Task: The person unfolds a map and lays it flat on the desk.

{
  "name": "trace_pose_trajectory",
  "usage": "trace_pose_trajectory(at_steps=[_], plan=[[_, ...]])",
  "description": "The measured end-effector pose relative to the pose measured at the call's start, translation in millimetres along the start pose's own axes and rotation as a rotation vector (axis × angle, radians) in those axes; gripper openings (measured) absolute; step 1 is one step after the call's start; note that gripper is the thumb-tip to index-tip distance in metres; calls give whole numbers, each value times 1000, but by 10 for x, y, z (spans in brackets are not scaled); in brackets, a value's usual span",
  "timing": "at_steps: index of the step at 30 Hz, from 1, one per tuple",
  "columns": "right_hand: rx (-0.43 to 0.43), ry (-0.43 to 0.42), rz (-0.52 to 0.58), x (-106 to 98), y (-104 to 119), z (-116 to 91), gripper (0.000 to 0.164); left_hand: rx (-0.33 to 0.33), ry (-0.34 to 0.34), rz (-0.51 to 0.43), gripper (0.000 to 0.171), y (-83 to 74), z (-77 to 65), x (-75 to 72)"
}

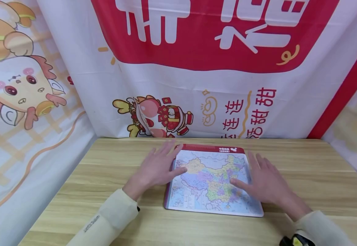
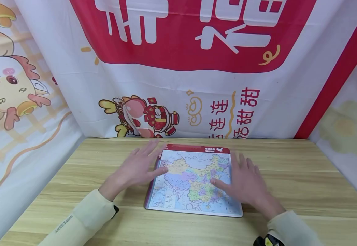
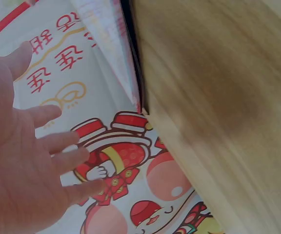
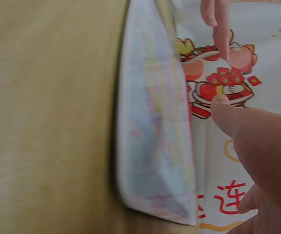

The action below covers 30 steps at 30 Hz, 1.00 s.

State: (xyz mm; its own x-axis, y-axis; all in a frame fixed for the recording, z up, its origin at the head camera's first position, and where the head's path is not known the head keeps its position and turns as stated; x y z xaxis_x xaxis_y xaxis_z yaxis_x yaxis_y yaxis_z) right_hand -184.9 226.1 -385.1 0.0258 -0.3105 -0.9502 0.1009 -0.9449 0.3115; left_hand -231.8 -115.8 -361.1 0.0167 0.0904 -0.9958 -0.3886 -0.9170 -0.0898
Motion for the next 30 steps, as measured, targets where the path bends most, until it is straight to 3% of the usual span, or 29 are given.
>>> trace_pose_trajectory(at_steps=[6, 16, 21, 30], plan=[[0, 41, 19, 190, -63, -154, 134, 46, 87, -61, 88, 17, 42, 84], [4, 121, 52, 312, -14, -322, 138, 62, 213, -38, 81, 79, 105, 183], [-17, 125, 66, 328, -7, -329, 137, 73, 275, -39, 80, 78, 91, 222], [-62, 163, 119, 302, -101, -206, 132, 65, 301, -36, 79, 53, 29, 240]])
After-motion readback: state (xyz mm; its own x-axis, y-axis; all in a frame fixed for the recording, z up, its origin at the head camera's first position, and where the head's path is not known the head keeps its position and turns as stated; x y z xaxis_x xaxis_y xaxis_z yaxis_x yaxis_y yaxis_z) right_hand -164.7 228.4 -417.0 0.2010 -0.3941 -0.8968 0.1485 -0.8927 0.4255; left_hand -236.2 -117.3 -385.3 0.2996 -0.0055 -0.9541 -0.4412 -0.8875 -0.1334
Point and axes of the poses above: each hand's wrist, its own z-axis towards the middle knuckle, its own x-axis out of the palm, y = z × x, the point moved 1 cm from there along z, towards the middle knuckle, and after that the axes turned 4 degrees about z, right-handed, at the moved point
